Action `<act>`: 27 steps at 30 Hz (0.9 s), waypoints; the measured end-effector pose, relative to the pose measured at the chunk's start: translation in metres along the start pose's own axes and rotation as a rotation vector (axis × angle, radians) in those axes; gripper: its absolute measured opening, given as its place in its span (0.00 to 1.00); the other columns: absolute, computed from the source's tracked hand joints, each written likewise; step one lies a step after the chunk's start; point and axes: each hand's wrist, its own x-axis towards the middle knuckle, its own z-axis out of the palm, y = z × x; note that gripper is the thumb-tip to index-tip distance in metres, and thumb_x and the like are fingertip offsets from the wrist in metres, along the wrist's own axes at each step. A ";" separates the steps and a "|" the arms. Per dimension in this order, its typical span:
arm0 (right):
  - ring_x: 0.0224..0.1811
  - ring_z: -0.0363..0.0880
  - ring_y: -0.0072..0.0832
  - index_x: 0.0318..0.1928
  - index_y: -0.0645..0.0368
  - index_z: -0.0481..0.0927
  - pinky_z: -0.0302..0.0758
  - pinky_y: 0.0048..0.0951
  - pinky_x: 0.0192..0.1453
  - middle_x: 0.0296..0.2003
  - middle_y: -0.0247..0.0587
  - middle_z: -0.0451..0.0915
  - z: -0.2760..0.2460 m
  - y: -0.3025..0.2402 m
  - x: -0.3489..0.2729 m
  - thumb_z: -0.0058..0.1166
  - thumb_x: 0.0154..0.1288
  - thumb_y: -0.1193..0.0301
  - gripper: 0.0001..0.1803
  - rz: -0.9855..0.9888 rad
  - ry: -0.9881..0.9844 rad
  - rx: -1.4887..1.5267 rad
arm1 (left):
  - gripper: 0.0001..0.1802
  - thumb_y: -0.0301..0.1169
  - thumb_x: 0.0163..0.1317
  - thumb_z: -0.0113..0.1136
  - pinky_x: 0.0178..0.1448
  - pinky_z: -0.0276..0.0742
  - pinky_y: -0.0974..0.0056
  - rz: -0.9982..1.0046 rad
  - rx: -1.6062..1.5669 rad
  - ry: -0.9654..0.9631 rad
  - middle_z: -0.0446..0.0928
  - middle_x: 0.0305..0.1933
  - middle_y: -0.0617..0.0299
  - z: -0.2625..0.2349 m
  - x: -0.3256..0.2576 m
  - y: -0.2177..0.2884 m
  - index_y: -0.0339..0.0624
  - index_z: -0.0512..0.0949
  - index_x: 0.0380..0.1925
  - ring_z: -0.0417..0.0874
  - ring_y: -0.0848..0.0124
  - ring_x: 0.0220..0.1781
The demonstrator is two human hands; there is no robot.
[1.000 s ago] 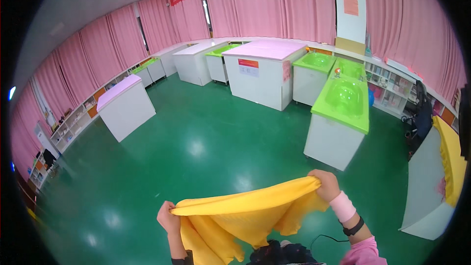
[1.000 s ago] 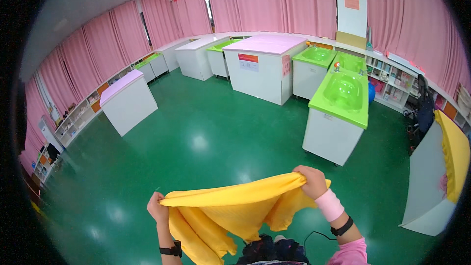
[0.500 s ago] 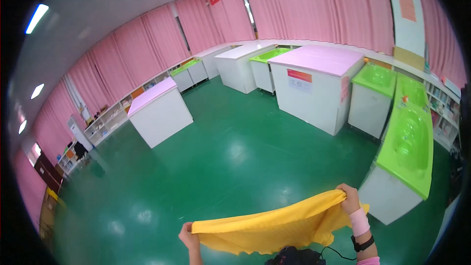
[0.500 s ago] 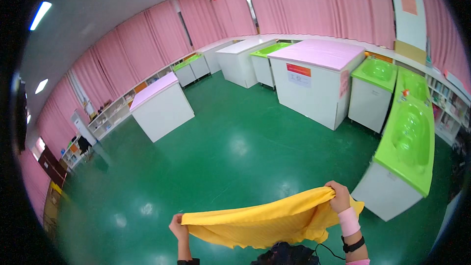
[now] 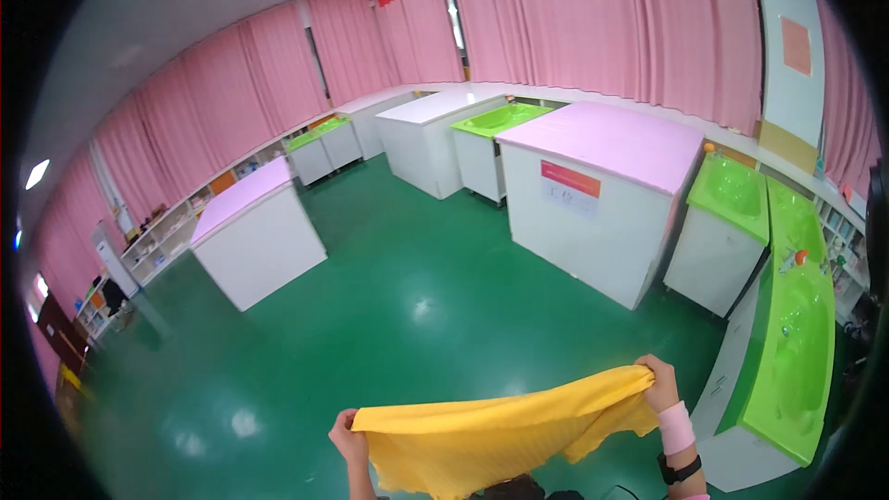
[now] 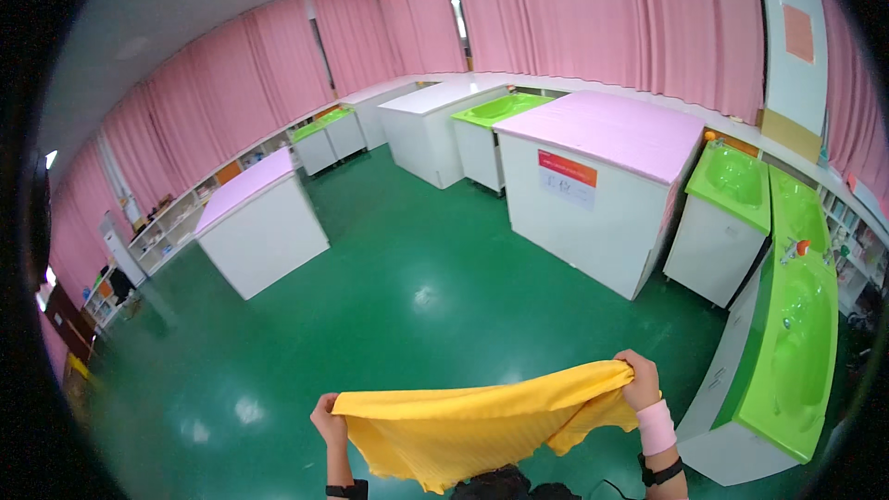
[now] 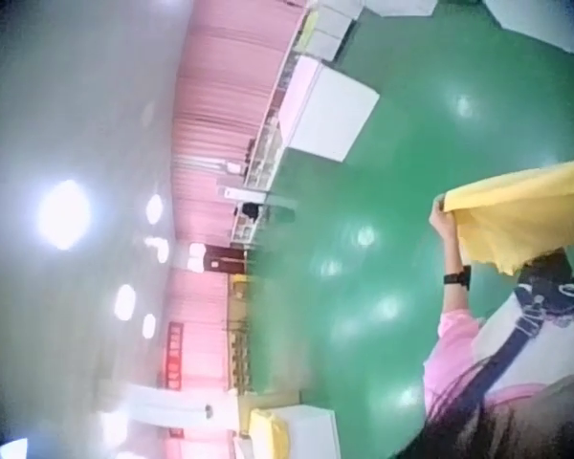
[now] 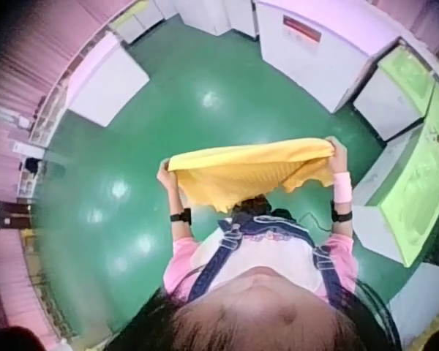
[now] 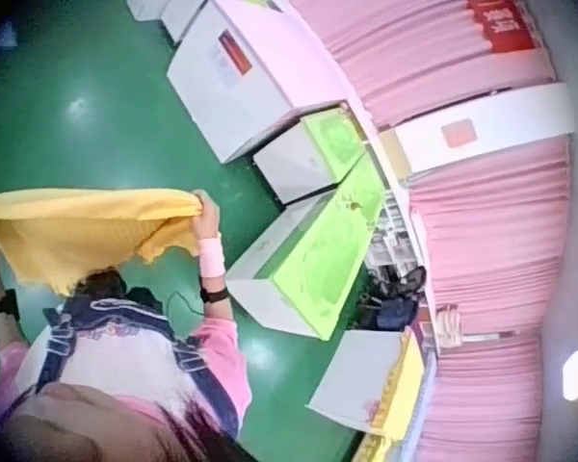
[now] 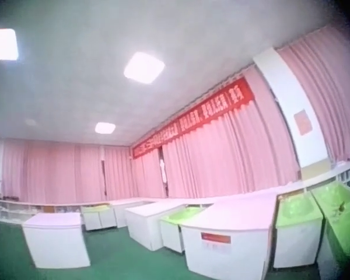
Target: Spreading and smoothing yellow cloth covers over pink bed mats in a daycare setting.
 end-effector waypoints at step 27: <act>0.31 0.75 0.24 0.33 0.65 0.75 0.71 0.25 0.39 0.25 0.39 0.77 0.003 0.301 0.718 0.49 0.47 0.82 0.09 0.099 0.102 -0.109 | 0.04 0.21 0.51 0.55 0.41 0.71 0.71 0.212 -0.596 -0.440 0.77 0.29 0.62 0.885 0.594 0.142 0.34 0.76 0.28 0.76 0.76 0.34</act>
